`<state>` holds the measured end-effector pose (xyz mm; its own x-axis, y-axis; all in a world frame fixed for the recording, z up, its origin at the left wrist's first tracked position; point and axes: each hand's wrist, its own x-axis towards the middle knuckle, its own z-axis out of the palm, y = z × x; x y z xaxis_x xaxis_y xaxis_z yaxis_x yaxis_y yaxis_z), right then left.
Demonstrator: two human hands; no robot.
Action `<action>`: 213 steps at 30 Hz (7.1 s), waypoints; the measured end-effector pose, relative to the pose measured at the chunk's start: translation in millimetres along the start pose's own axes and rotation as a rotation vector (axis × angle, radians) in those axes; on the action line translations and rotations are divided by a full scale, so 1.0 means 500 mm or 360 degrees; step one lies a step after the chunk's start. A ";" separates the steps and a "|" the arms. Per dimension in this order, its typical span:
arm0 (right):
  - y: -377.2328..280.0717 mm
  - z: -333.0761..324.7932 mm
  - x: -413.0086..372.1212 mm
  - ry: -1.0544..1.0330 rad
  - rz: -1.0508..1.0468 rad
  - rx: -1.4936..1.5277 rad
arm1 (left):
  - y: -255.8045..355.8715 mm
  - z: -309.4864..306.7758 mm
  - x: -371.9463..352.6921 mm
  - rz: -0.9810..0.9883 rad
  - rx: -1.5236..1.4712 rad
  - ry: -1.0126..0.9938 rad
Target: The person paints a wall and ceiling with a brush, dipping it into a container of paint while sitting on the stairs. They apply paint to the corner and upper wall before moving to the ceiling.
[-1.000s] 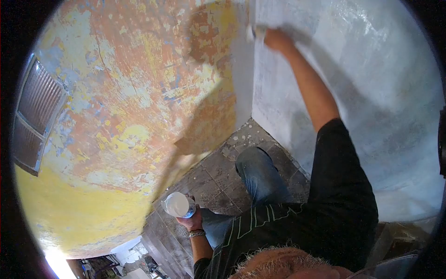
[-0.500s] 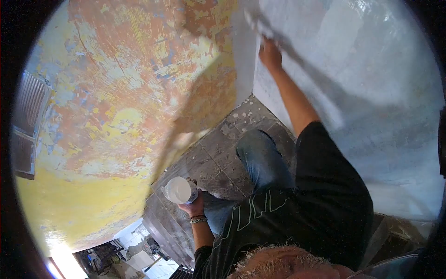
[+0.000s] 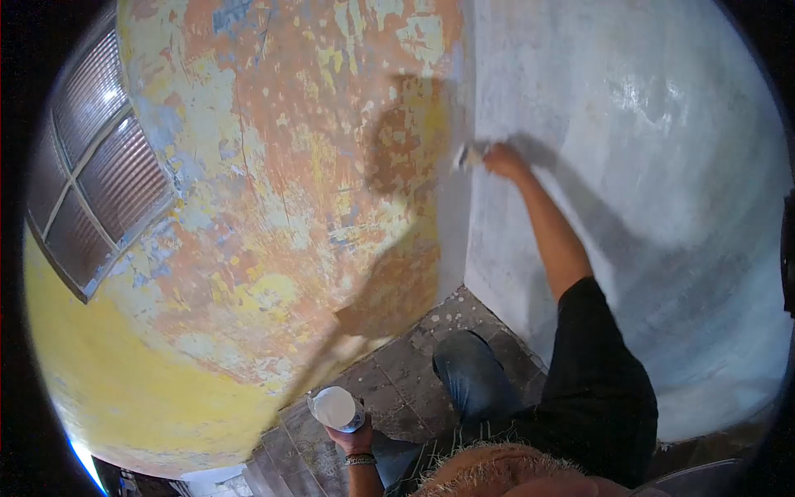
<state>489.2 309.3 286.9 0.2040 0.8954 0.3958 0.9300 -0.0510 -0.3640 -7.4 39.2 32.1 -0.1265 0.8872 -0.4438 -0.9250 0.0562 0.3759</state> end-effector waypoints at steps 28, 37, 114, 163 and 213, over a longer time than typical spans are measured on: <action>0.141 0.498 -0.378 -0.0382 0.0351 -0.0220 | -0.019 -0.044 0.044 -0.0142 0.0277 -0.0009; -0.015 -0.112 0.033 0.0746 -0.0334 -0.0310 | -0.026 -0.014 0.041 -0.0098 0.0333 0.0033; -0.054 0.334 -0.069 0.1011 -0.0001 0.0510 | -0.019 -0.067 0.011 0.0044 0.0308 0.0113; 0.054 0.324 -0.358 0.0617 0.0294 0.0910 | -0.006 -0.080 -0.025 0.0172 0.0331 0.0137; -0.031 0.362 -0.057 0.0903 -0.0031 0.0873 | -0.019 -0.050 -0.032 -0.0062 0.0061 -0.0084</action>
<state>413.6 364.7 128.7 0.4515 0.5238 0.7223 0.6814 0.3202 -0.6581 -5.7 13.1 15.2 -0.0704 0.9069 -0.4155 -0.9142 0.1080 0.3906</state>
